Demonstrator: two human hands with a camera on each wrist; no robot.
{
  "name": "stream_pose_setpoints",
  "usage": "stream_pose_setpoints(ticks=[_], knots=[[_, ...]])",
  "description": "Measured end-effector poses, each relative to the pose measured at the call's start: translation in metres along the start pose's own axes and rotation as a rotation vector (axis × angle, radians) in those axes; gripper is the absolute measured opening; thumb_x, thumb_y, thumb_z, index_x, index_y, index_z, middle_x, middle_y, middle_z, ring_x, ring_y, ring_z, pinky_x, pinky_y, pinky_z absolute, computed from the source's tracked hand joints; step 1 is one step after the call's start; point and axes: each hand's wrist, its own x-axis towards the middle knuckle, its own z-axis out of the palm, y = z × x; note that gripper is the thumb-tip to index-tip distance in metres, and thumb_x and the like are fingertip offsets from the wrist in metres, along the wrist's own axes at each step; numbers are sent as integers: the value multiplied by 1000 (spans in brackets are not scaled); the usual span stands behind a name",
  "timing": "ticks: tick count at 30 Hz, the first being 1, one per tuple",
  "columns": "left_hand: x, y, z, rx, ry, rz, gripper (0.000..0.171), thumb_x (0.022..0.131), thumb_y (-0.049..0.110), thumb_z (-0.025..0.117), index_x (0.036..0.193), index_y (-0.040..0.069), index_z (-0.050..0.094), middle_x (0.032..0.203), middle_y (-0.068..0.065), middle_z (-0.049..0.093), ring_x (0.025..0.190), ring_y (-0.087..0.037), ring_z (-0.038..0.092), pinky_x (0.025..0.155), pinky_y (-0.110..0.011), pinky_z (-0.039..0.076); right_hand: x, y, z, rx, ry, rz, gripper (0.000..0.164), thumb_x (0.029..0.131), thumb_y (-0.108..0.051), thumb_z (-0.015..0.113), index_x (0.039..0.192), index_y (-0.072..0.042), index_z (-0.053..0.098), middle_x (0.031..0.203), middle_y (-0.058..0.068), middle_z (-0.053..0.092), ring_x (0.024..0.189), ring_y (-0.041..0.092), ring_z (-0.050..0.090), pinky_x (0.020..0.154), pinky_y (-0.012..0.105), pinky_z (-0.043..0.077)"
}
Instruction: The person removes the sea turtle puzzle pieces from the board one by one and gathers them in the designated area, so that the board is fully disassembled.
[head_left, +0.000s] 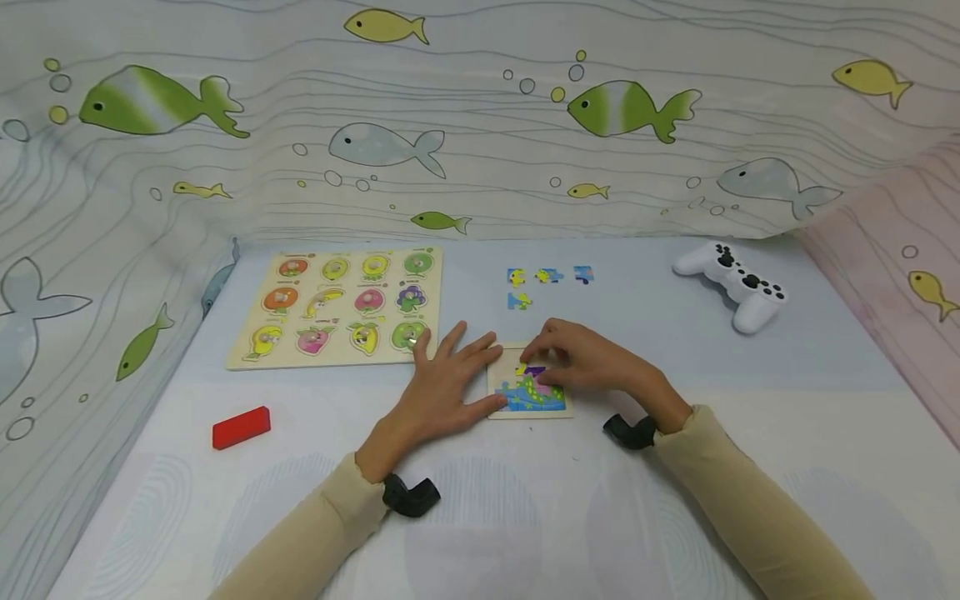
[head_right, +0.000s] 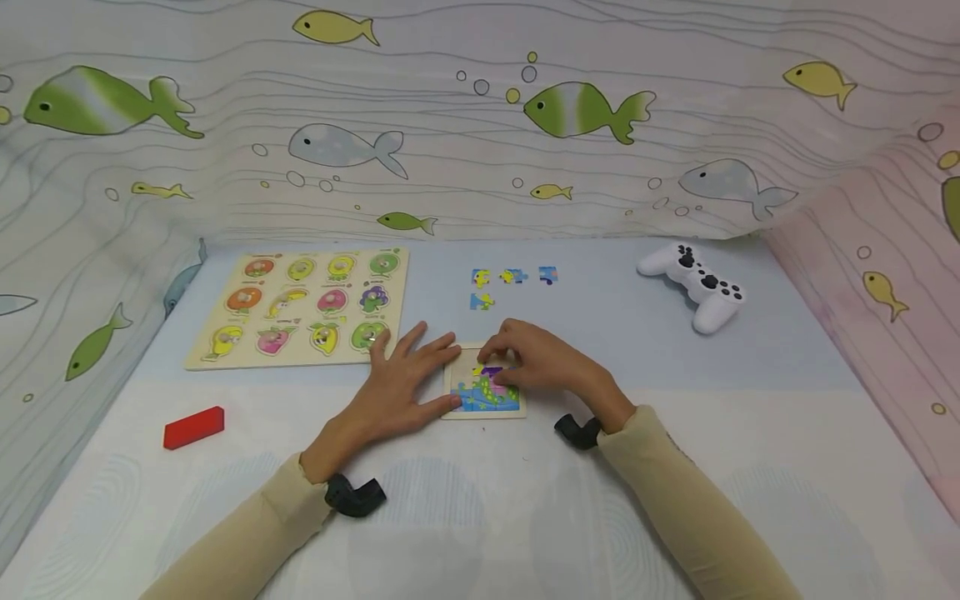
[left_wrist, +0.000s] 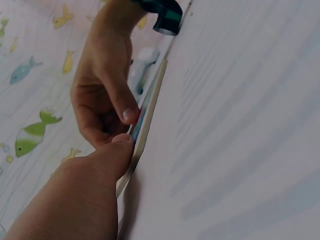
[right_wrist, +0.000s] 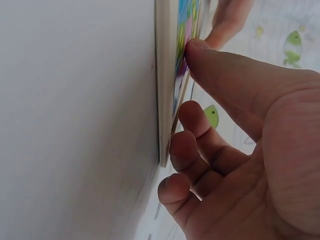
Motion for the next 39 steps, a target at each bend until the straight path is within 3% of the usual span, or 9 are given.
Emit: stream_pose_setpoints(ticks=[9, 20, 39], knots=[[0, 0, 0, -45, -4, 33, 65, 92, 64, 58, 147, 30, 54, 161, 3, 45, 157, -35, 25, 117, -73, 4, 1, 3, 3, -35, -14, -21, 34, 90, -11, 76, 123, -16, 74, 107, 4, 62, 86, 17, 50, 76, 28, 43], [-1, 1, -1, -122, -23, 99, 37, 88, 58, 66, 115, 34, 68, 162, -12, 42, 156, -38, 26, 118, -70, 8, 0, 1, 1, -18, -17, -20, 30, 90, -11, 77, 120, -15, 75, 107, 4, 63, 89, 16, 50, 77, 28, 43], [-1, 1, 0, -126, -7, 111, 35, 87, 58, 67, 113, 35, 69, 161, -12, 43, 155, -37, 28, 117, -70, 9, 1, 0, 1, 14, -11, -32, 30, 90, -9, 75, 120, -14, 73, 106, 2, 66, 94, 17, 54, 83, 32, 46]])
